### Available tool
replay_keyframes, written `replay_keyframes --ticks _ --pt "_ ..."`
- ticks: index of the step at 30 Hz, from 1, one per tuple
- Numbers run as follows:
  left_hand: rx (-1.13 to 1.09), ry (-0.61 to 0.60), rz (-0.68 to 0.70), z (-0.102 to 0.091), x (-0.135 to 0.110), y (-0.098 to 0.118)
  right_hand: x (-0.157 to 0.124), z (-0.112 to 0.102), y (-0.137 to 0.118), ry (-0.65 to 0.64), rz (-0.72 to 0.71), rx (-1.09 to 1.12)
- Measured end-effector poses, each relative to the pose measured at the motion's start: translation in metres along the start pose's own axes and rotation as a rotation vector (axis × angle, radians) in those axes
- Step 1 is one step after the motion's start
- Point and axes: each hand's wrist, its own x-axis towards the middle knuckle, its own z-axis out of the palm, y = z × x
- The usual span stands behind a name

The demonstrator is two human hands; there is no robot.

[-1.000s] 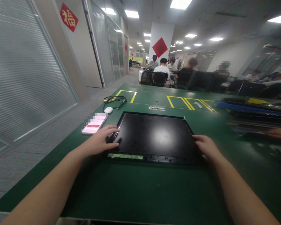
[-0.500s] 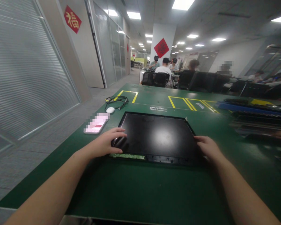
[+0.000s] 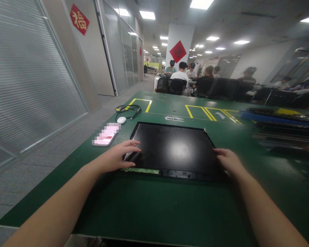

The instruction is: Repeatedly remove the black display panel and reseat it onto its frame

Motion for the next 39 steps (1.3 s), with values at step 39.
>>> replay_keyframes --ticks 39 --pt "0.217 0.092 -0.38 0.006 0.008 -0.018 -0.014 -0.004 -0.015 -0.071 0.15 0.224"
